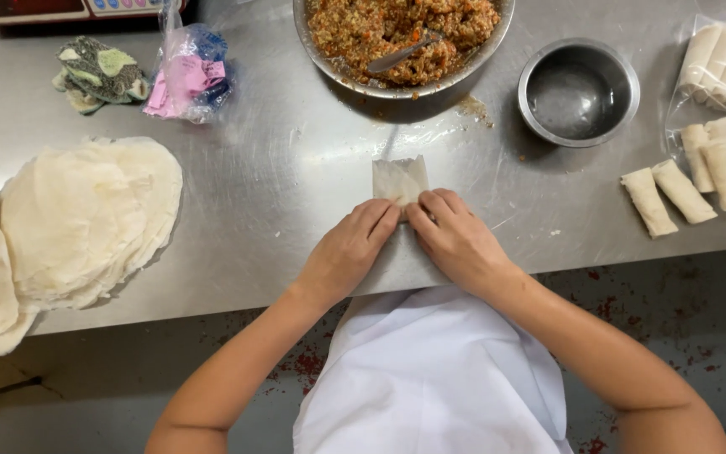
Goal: The person portions filling onto wrappers using a fork, rolls the wrappers into cylinders by hand, and places the finished rolls into plastic bags, adding a pink label to each bag.
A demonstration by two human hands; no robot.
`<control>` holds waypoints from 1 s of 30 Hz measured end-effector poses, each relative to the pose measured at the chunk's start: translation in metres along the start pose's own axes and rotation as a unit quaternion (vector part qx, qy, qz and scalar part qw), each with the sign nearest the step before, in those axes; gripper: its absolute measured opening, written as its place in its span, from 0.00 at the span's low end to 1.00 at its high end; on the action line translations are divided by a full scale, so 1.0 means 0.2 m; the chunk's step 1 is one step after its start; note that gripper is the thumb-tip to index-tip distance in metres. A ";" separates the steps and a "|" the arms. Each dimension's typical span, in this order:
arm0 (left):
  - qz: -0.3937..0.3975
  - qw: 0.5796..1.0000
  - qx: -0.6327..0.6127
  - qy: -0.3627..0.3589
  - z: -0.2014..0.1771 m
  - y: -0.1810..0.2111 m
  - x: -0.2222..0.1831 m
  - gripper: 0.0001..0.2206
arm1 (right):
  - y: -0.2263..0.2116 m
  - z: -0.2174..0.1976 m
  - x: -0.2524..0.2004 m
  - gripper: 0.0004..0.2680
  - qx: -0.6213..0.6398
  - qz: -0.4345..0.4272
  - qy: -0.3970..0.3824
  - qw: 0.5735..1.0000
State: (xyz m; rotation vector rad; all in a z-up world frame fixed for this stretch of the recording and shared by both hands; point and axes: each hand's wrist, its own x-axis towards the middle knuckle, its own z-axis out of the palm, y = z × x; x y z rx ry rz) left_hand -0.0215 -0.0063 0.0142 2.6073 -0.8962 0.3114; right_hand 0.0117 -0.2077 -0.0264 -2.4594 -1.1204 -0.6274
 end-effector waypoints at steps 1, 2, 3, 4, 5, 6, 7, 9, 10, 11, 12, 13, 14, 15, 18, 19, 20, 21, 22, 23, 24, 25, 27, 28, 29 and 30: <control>0.014 0.999 0.041 -0.010 -0.01 0.01 0.01 0.13 | 0.02 0.05 -0.01 0.06 -0.046 -0.028 0.005 0.999; 0.010 0.999 0.045 -0.006 -0.02 0.00 0.05 0.13 | 0.04 0.06 0.01 0.06 -0.047 -0.035 0.006 0.998; -0.020 1.000 0.007 -0.018 -0.03 -0.02 0.08 0.10 | 0.07 0.06 0.03 0.05 -0.011 -0.004 -0.018 1.000; -0.050 0.998 -0.033 -0.032 -0.03 -0.03 0.10 0.08 | 0.08 0.07 0.04 0.05 0.025 0.029 -0.045 0.998; -0.053 0.998 -0.033 -0.029 -0.04 -0.06 0.15 0.08 | 0.09 0.01 0.10 0.05 0.025 0.024 -0.046 0.998; -0.096 0.991 -0.082 -0.046 -0.05 -0.10 0.19 0.07 | 0.10 -0.05 0.16 0.05 0.121 0.106 -0.079 0.984; -0.137 0.980 -0.131 -0.062 -0.06 -0.13 0.23 0.08 | 0.10 -0.11 0.22 0.05 0.215 0.186 -0.112 0.952; -0.129 0.979 -0.148 -0.049 -0.07 -0.12 0.23 0.08 | 0.12 -0.10 0.21 0.05 0.207 0.184 -0.098 0.956; -0.118 0.979 -0.164 -0.040 -0.08 -0.13 0.24 0.08 | 0.13 -0.09 0.21 0.05 0.201 0.185 -0.081 0.959; -0.119 0.979 -0.162 -0.037 -0.06 -0.13 0.20 0.08 | 0.12 -0.10 0.19 0.05 0.200 0.181 -0.081 0.959; -0.087 0.991 -0.097 -0.033 -0.05 -0.13 0.16 0.08 | 0.09 -0.10 0.17 0.06 0.113 0.099 -0.061 0.987; -0.054 0.998 -0.031 -0.030 -0.03 -0.12 0.12 0.08 | 0.08 -0.11 0.14 0.07 0.024 0.016 -0.039 0.999; -0.049 0.998 -0.033 -0.034 -0.04 -0.12 0.11 0.08 | 0.09 -0.09 0.13 0.07 0.023 0.022 -0.039 0.999; -0.048 0.998 -0.019 -0.030 -0.06 -0.12 0.11 0.08 | 0.11 -0.07 0.12 0.09 -0.017 -0.013 -0.026 0.999; -0.081 0.995 -0.052 -0.036 -0.05 -0.14 0.13 0.09 | 0.20 0.00 0.09 0.10 -0.011 -0.011 -0.024 1.000; -0.118 0.987 -0.100 -0.047 -0.04 -0.16 0.15 0.09 | 0.24 0.03 0.09 0.08 0.036 0.023 -0.037 0.998; -0.115 0.987 -0.100 -0.047 -0.03 -0.18 0.17 0.09 | 0.23 -0.01 0.14 0.08 0.034 0.024 -0.035 0.999; -0.122 0.987 -0.100 -0.029 -0.02 -0.19 0.18 0.08 | 0.22 -0.04 0.18 0.06 0.116 0.092 -0.046 0.988; -0.130 0.986 -0.101 -0.012 0.00 -0.21 0.19 0.07 | 0.20 -0.07 0.21 0.05 0.199 0.160 -0.058 0.965; -0.129 0.986 -0.102 -0.014 0.01 -0.21 0.18 0.07 | 0.19 -0.07 0.21 0.05 0.199 0.162 -0.058 0.965; -0.107 0.991 -0.080 0.014 0.02 -0.21 0.18 0.07 | 0.19 -0.08 0.21 0.05 0.182 0.132 -0.031 0.974; -0.085 0.994 -0.059 0.042 0.03 -0.21 0.19 0.07 | 0.20 -0.08 0.21 0.05 0.164 0.102 -0.005 0.981; -0.040 0.996 -0.069 0.044 0.03 -0.22 0.17 0.08 | 0.18 -0.07 0.19 0.05 0.093 0.053 0.005 0.994; -0.007 0.996 -0.076 0.047 0.03 -0.21 0.15 0.08 | 0.17 -0.07 0.16 0.05 0.030 -0.003 0.007 1.000; 0.009 0.995 -0.086 0.039 0.05 -0.23 0.16 0.08 | 0.17 -0.05 0.16 0.05 0.020 0.014 0.007 1.000; 0.009 0.998 -0.058 0.033 0.06 -0.26 0.17 0.07 | 0.19 -0.03 0.18 0.04 0.006 -0.006 0.028 1.000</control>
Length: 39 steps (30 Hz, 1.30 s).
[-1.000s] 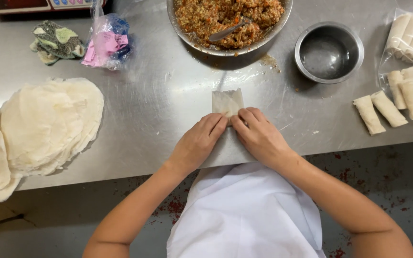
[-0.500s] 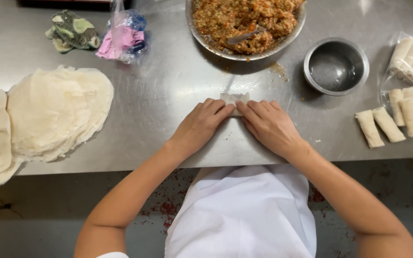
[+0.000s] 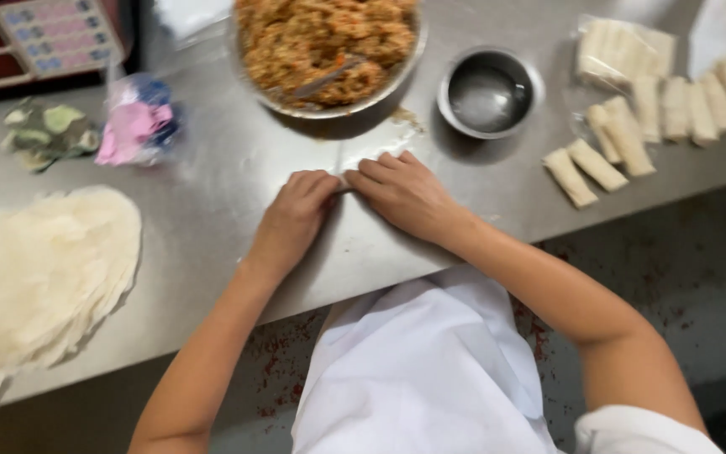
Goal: The person portions filling onto wrappers using a fork, rolls the wrappers into cylinders by hand, and places the finished rolls into plastic bags, adding a pink label to each bag.
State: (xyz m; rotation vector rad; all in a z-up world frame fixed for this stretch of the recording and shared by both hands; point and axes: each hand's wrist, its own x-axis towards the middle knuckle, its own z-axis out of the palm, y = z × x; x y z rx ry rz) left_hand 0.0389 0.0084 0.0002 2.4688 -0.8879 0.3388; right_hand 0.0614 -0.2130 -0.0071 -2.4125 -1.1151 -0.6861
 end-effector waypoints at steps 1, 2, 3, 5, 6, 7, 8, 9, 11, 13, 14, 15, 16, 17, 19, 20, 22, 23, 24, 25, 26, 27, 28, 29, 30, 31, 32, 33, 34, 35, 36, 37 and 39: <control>0.001 1.000 0.028 -0.005 0.00 -0.03 0.01 0.10 | 0.02 0.01 0.02 0.03 -0.015 -0.021 0.019 0.999; 0.016 0.999 0.029 0.000 0.00 -0.05 0.04 0.10 | 0.04 0.04 0.03 0.03 -0.028 -0.020 0.026 0.999; 0.017 0.999 0.034 -0.006 0.00 -0.06 0.06 0.11 | 0.07 0.07 0.05 0.02 -0.023 -0.025 0.027 0.999; 0.025 0.999 0.031 -0.021 0.01 -0.06 0.04 0.13 | 0.04 0.08 0.01 0.03 -0.021 -0.017 0.027 0.999; 0.033 0.999 0.026 -0.032 0.02 -0.06 0.02 0.14 | 0.02 0.06 0.00 0.04 -0.012 -0.017 0.008 1.000; 0.041 0.998 0.021 -0.044 0.02 -0.06 0.00 0.15 | 0.00 0.04 -0.01 0.05 -0.003 -0.017 -0.011 1.000; 0.041 0.998 0.022 -0.041 0.00 0.01 -0.01 0.15 | -0.02 -0.01 -0.04 0.05 -0.004 -0.020 -0.010 1.000; 0.037 0.998 -0.011 -0.048 -0.03 0.08 -0.02 0.14 | -0.04 -0.06 -0.07 0.05 0.002 -0.022 -0.026 0.999; 0.027 0.997 -0.040 -0.055 -0.02 0.13 -0.07 0.12 | -0.08 -0.09 -0.13 0.05 0.013 -0.028 -0.040 0.999; -0.100 0.994 -0.015 -0.043 0.09 0.08 -0.13 0.08 | -0.09 -0.07 -0.18 0.04 -0.001 -0.021 -0.018 1.000; -0.117 0.992 -0.011 -0.039 0.09 0.08 -0.11 0.08 | -0.07 -0.06 -0.16 0.04 0.012 -0.033 -0.022 0.999; -0.133 0.991 0.024 0.020 0.09 0.07 -0.09 0.07 | -0.06 -0.05 -0.14 0.10 -0.020 -0.008 -0.045 0.999; -0.144 0.984 0.061 0.080 0.09 0.05 -0.06 0.09 | -0.05 -0.04 -0.12 0.17 -0.056 0.018 -0.065 0.996; -0.156 0.982 0.068 0.083 0.05 0.12 -0.16 0.09 | -0.10 -0.01 -0.14 0.17 -0.047 0.007 -0.066 0.997; -0.201 0.958 -0.069 0.191 -0.05 0.20 -0.15 0.11 | -0.05 0.00 -0.10 0.22 -0.041 0.035 -0.086 0.995; -0.201 0.957 -0.064 0.201 -0.09 0.26 -0.19 0.11 | -0.05 0.02 -0.07 0.22 -0.044 0.025 -0.082 0.995; -0.263 0.914 -0.182 0.250 -0.15 0.39 -0.31 0.13 | -0.07 0.06 -0.08 0.18 0.034 0.040 -0.083 0.995; -0.269 0.912 -0.182 0.249 -0.15 0.41 -0.41 0.13 | -0.11 0.07 -0.08 0.18 0.038 0.039 -0.087 0.995; -0.264 0.904 -0.193 0.274 -0.15 0.41 -0.47 0.13 | -0.11 0.06 -0.09 0.18 0.021 0.042 -0.083 0.995; -0.259 0.895 -0.204 0.299 -0.14 0.42 -0.52 0.14 | -0.10 0.05 -0.09 0.19 0.004 0.044 -0.079 0.996; -0.254 0.898 -0.213 0.288 -0.15 0.42 -0.60 0.14 | -0.11 -0.02 -0.13 0.19 -0.002 0.057 -0.079 0.995; -0.253 0.904 -0.168 0.300 -0.16 0.42 -0.67 0.15 | -0.12 -0.08 -0.16 0.19 0.001 0.049 -0.044 0.998; -0.252 0.907 -0.121 0.316 -0.18 0.40 -0.73 0.15 | -0.12 -0.14 -0.16 0.18 0.004 0.035 -0.008 0.999; -0.246 0.909 -0.126 0.312 -0.19 0.42 -0.78 0.15 | -0.06 -0.24 -0.23 0.18 -0.002 0.043 -0.007 0.999; -0.261 0.894 -0.129 0.340 -0.22 0.43 -0.83 0.14 | 0.00 -0.32 -0.28 0.16 0.022 0.045 0.048 0.998; -0.274 0.879 -0.131 0.368 -0.25 0.43 -0.88 0.13 | 0.06 -0.41 -0.32 0.14 0.045 0.046 0.103 0.993; -0.273 0.879 -0.130 0.370 -0.29 0.47 -0.90 0.13 | 0.21 -0.47 -0.39 0.14 0.044 0.045 0.105 0.992; -0.308 0.862 -0.138 0.379 -0.34 0.51 -0.92 0.12 | 0.36 -0.53 -0.46 0.12 -0.004 0.094 0.123 0.988; -0.345 0.843 -0.147 0.385 -0.38 0.55 -0.95 0.11 | 0.51 -0.59 -0.54 0.10 -0.052 0.144 0.137 0.979; -0.346 0.843 -0.148 0.385 -0.41 0.55 -0.97 0.11 | 0.49 -0.70 -0.51 0.10 -0.052 0.144 0.136 0.979; -0.359 0.839 -0.137 0.385 -0.42 0.55 -0.98 0.12 | 0.49 -0.82 -0.46 0.11 -0.035 0.330 0.089 0.939; -0.373 0.835 -0.127 0.385 -0.44 0.54 -1.00 0.12 | 0.48 -0.94 -0.41 0.13 -0.014 0.502 0.036 0.864; -0.369 0.830 -0.132 0.397 -0.45 0.50 -1.02 0.13 | 0.74 -0.93 -0.50 0.15 -0.025 0.528 0.064 0.847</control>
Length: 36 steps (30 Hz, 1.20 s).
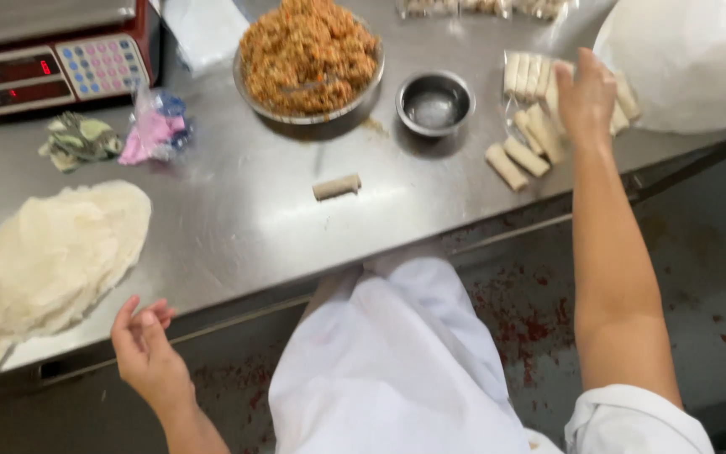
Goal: The person portions filling onto wrappers using a fork, rolls the wrappers into cylinders by hand, and places the finished rolls into plastic bags, adding a pink label to each bag.
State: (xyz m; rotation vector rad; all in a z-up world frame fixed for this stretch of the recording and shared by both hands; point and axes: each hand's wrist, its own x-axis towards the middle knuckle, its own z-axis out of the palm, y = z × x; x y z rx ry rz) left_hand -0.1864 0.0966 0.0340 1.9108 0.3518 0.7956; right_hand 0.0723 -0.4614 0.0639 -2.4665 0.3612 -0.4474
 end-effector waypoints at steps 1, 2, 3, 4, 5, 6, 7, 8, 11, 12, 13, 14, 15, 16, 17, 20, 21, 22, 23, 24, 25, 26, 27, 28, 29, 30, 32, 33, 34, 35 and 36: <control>0.001 1.000 -0.011 0.014 0.01 -0.02 0.03 0.13 | 0.07 0.00 0.14 0.17 0.005 0.026 0.030 0.999; 0.006 1.000 -0.019 0.021 0.04 0.02 0.06 0.13 | 0.37 0.15 0.34 0.17 0.007 0.018 0.038 0.999; -0.004 1.000 0.003 0.011 0.06 0.06 0.09 0.13 | 0.61 0.25 0.52 0.21 -0.080 0.069 -0.016 0.994; -0.015 1.000 0.026 0.001 0.08 0.09 0.12 0.13 | 0.77 0.33 0.75 0.28 -0.166 0.121 -0.069 0.976; -0.014 1.000 0.024 0.005 0.10 0.10 0.15 0.13 | 0.78 0.35 0.82 0.28 -0.165 0.117 -0.067 0.977; -0.037 0.999 0.036 -0.004 0.13 0.12 0.18 0.15 | 0.81 0.38 0.89 0.30 -0.194 0.145 -0.130 0.961; -0.062 0.997 0.049 -0.016 0.15 0.13 0.21 0.17 | 0.84 0.40 0.95 0.32 -0.224 0.175 -0.193 0.939; -0.063 0.997 0.048 -0.015 0.17 0.12 0.22 0.17 | 0.78 0.39 0.98 0.32 -0.226 0.174 -0.192 0.939; -0.061 0.998 0.022 -0.022 0.26 0.10 0.31 0.16 | 0.50 0.27 0.87 0.20 -0.152 0.206 -0.246 0.935; -0.047 0.998 0.027 -0.011 0.29 0.08 0.34 0.16 | 0.25 0.18 0.77 0.17 -0.043 0.237 -0.210 0.948; -0.038 0.999 0.036 -0.002 0.30 0.07 0.34 0.17 | 0.00 0.06 0.60 0.25 0.063 0.268 -0.174 0.945; -0.040 0.998 0.038 -0.012 0.31 0.00 0.36 0.17 | -0.04 0.08 0.62 0.25 0.061 0.277 -0.174 0.943; -0.028 0.999 0.014 -0.030 0.31 -0.07 0.38 0.18 | -0.07 0.10 0.64 0.22 0.067 0.194 -0.174 0.963; -0.017 0.999 -0.011 -0.048 0.31 -0.13 0.40 0.20 | -0.10 0.13 0.65 0.19 0.073 0.109 -0.172 0.976; -0.016 0.998 -0.010 -0.055 0.33 -0.15 0.41 0.20 | -0.07 0.18 0.70 0.19 0.073 0.115 -0.171 0.976; -0.004 0.999 0.003 -0.034 0.34 -0.22 0.42 0.22 | -0.05 0.25 0.79 0.19 0.136 0.051 -0.155 0.977; -0.002 1.000 -0.011 -0.023 0.33 -0.27 0.42 0.23 | -0.08 0.23 0.78 0.20 0.061 0.071 -0.181 0.979; 0.001 1.000 -0.025 -0.013 0.32 -0.33 0.42 0.23 | -0.12 0.21 0.78 0.22 -0.013 0.090 -0.207 0.974; 0.000 1.000 -0.026 -0.013 0.25 -0.40 0.45 0.23 | -0.13 0.18 0.73 0.22 -0.015 0.090 -0.207 0.974; -0.058 0.997 -0.008 -0.056 0.19 -0.47 0.47 0.24 | -0.14 0.15 0.69 0.23 -0.066 0.095 -0.243 0.963; -0.117 0.988 0.008 -0.100 0.13 -0.54 0.49 0.26 | -0.14 0.11 0.65 0.25 -0.119 0.102 -0.277 0.948; -0.119 0.988 0.007 -0.102 0.15 -0.53 0.50 0.26 | -0.09 0.10 0.62 0.25 -0.122 0.103 -0.276 0.948; -0.114 0.987 0.011 -0.109 0.16 -0.52 0.51 0.25 | -0.03 0.08 0.57 0.23 -0.146 0.092 -0.255 0.952; -0.109 0.987 0.015 -0.115 0.16 -0.50 0.52 0.25 | 0.03 0.06 0.52 0.21 -0.170 0.081 -0.233 0.954; -0.109 0.986 0.014 -0.122 0.18 -0.48 0.54 0.25 | 0.01 0.03 0.44 0.21 -0.171 0.087 -0.233 0.953; -0.100 0.988 0.030 -0.113 0.20 -0.45 0.56 0.24 | -0.01 0.00 0.36 0.14 -0.148 0.063 -0.201 0.966; -0.088 0.990 0.040 -0.104 0.28 -0.39 0.58 0.24 | -0.04 -0.04 0.31 0.10 -0.126 0.038 -0.163 0.978; -0.063 0.993 0.054 -0.088 0.31 -0.34 0.58 0.23 | -0.03 -0.05 0.30 0.10 -0.127 0.028 -0.194 0.972; -0.038 0.994 0.068 -0.072 0.33 -0.30 0.58 0.23 | -0.02 -0.06 0.29 0.10 -0.128 0.017 -0.225 0.966; -0.038 0.994 0.067 -0.074 0.33 -0.31 0.59 0.23 | 0.01 -0.05 0.33 0.10 -0.129 0.019 -0.223 0.966; -0.038 0.994 0.055 -0.091 0.33 -0.32 0.60 0.23 | 0.04 -0.04 0.37 0.09 -0.086 0.047 -0.162 0.982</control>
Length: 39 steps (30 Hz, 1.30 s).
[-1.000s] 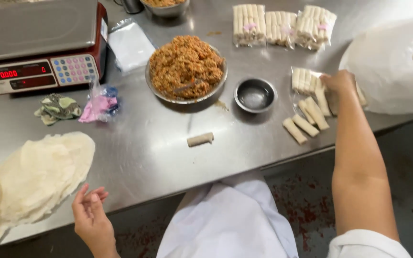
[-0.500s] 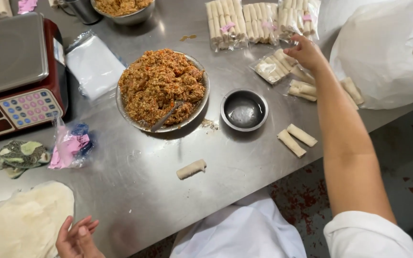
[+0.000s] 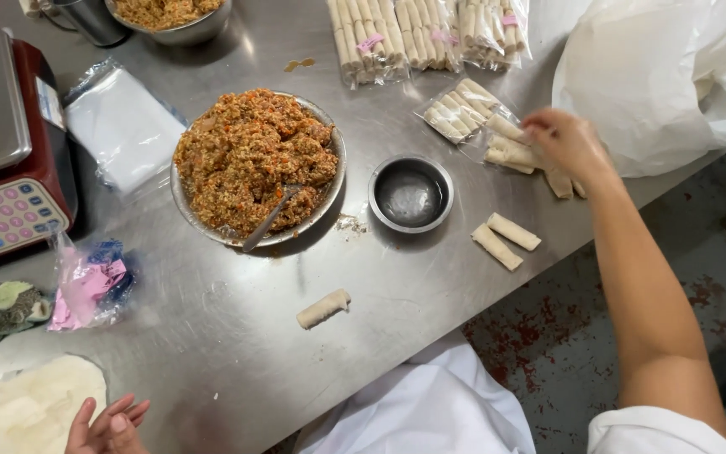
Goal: The person portions filling onto wrappers using a fork, rolls the wrappers into cylinders by hand, and places the finished rolls into plastic bags, adding a pink label to each bag.
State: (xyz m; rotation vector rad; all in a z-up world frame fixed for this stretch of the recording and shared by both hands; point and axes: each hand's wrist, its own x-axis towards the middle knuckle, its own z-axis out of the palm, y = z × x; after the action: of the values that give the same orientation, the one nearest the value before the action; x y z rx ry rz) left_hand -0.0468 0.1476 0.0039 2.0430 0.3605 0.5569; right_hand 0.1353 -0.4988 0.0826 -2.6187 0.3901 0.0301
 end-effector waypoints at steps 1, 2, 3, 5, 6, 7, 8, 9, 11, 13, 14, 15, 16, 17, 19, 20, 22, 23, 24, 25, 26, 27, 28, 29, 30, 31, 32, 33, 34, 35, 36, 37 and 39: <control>0.000 1.000 -0.009 -0.015 -0.01 -0.01 0.00 0.23 | 0.02 0.00 0.05 0.09 0.052 0.023 0.056 0.997; -0.001 1.000 -0.009 -0.014 0.00 0.01 -0.02 0.23 | -0.03 -0.02 0.09 0.09 0.051 0.022 0.055 0.997; 0.009 1.000 -0.004 -0.004 0.00 0.03 -0.03 0.22 | -0.07 -0.03 0.12 0.10 0.066 0.089 0.010 0.994; 0.021 1.000 -0.001 0.012 -0.03 0.03 -0.04 0.22 | -0.03 -0.01 0.24 0.12 0.081 0.150 -0.035 0.985; 0.010 1.000 0.001 0.002 -0.06 0.00 -0.03 0.20 | 0.05 0.02 0.33 0.08 0.084 0.138 -0.063 0.985; -0.005 1.000 0.005 -0.007 -0.10 -0.02 -0.05 0.20 | 0.12 0.07 0.42 0.09 0.085 0.125 -0.096 0.984; -0.008 1.000 0.007 -0.002 -0.11 -0.03 -0.05 0.20 | 0.11 0.07 0.43 0.09 0.084 0.120 -0.099 0.984; -0.004 1.000 0.004 0.002 -0.13 -0.03 -0.07 0.19 | 0.11 0.08 0.44 0.07 0.097 0.115 -0.121 0.981; -0.003 1.000 0.001 0.007 -0.15 -0.05 -0.08 0.19 | 0.09 0.07 0.43 0.06 0.108 0.110 -0.143 0.978; 0.021 1.000 -0.014 0.003 -0.17 -0.06 -0.08 0.19 | 0.07 0.06 0.41 0.05 0.215 0.085 -0.087 0.969; 0.019 1.000 -0.012 0.002 -0.17 -0.06 -0.08 0.19 | 0.01 0.02 0.37 0.05 0.214 0.087 -0.088 0.969; 0.047 0.999 -0.023 0.008 -0.16 -0.06 -0.07 0.20 | -0.06 -0.03 0.35 0.04 0.230 0.067 -0.056 0.969; 0.075 0.997 -0.034 0.014 -0.15 -0.06 -0.06 0.20 | -0.13 -0.08 0.32 0.03 0.245 0.048 -0.023 0.968; 0.075 0.996 -0.035 0.013 -0.14 -0.06 -0.05 0.20 | -0.12 -0.11 0.36 0.03 0.245 0.048 -0.022 0.968; 0.087 0.995 -0.037 0.036 -0.13 -0.08 -0.04 0.19 | -0.10 -0.17 0.45 0.04 0.253 -0.009 -0.004 0.967; 0.087 0.995 -0.038 0.037 -0.12 -0.07 -0.05 0.19 | -0.10 -0.21 0.48 0.04 0.253 -0.010 -0.004 0.967; 0.083 0.993 -0.077 0.044 -0.10 -0.04 -0.07 0.19 | -0.09 -0.28 0.54 0.03 0.187 -0.015 0.003 0.982; 0.082 0.993 -0.076 0.045 -0.09 0.03 -0.07 0.19 | -0.18 -0.34 0.47 0.03 0.187 -0.016 0.002 0.982; 0.076 0.993 -0.076 0.045 -0.09 0.09 -0.08 0.20 | -0.26 -0.39 0.39 0.05 0.135 0.014 0.005 0.991; 0.069 0.994 -0.075 0.047 -0.09 0.15 -0.09 0.21 | -0.35 -0.45 0.31 0.08 0.082 0.043 0.008 0.996; 0.067 0.994 -0.075 0.050 -0.05 0.21 -0.09 0.21 | -0.34 -0.49 0.30 0.08 0.081 0.040 0.007 0.996; 0.064 0.990 -0.109 0.064 -0.01 0.27 -0.10 0.19 | -0.32 -0.53 0.30 0.08 0.070 -0.017 -0.005 0.997; 0.060 0.985 -0.142 0.079 0.02 0.33 -0.12 0.18 | -0.30 -0.56 0.28 0.07 0.059 -0.073 -0.017 0.995; 0.054 0.985 -0.141 0.085 0.09 0.39 -0.10 0.18 | -0.29 -0.59 0.22 0.07 0.055 -0.078 -0.023 0.995; 0.038 0.979 -0.200 0.032 0.15 0.46 -0.09 0.16 | -0.27 -0.61 0.15 0.06 0.086 -0.161 -0.008 0.983; 0.021 0.967 -0.255 -0.017 0.20 0.52 -0.08 0.15 | -0.27 -0.61 0.09 0.07 0.120 -0.246 0.000 0.962; 0.012 0.968 -0.251 -0.005 0.30 0.56 -0.12 0.15 | -0.40 -0.61 -0.07 0.07 0.118 -0.254 -0.012 0.960; -0.045 0.933 -0.344 -0.096 0.40 0.60 -0.14 0.18 | -0.52 -0.61 -0.23 0.07 0.066 -0.257 -0.027 0.964; -0.103 0.878 -0.431 -0.182 0.49 0.63 -0.16 0.21 | -0.63 -0.61 -0.41 0.09 0.015 -0.260 -0.041 0.965; -0.114 0.883 -0.427 -0.158 0.59 0.66 -0.24 0.21 | -0.65 -0.53 -0.50 0.09 0.015 -0.276 -0.062 0.959; -0.128 0.820 -0.490 -0.266 0.68 0.68 -0.31 0.27 | -0.66 -0.45 -0.61 0.09 0.086 -0.224 -0.094 0.966; -0.135 0.743 -0.544 -0.366 0.79 0.68 -0.35 0.33 | -0.67 -0.36 -0.69 0.10 0.156 -0.169 -0.129 0.964; -0.227 0.686 -0.566 -0.397 0.67 0.66 -0.45 0.33 | -0.73 -0.14 -0.82 0.09 0.206 -0.199 -0.213 0.934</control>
State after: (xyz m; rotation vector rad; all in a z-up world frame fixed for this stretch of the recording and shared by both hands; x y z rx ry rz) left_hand -0.0498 -0.0590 0.0373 0.7435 -0.0557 -0.4125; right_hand 0.0173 -0.3451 0.1907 -2.1464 -0.2630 0.3360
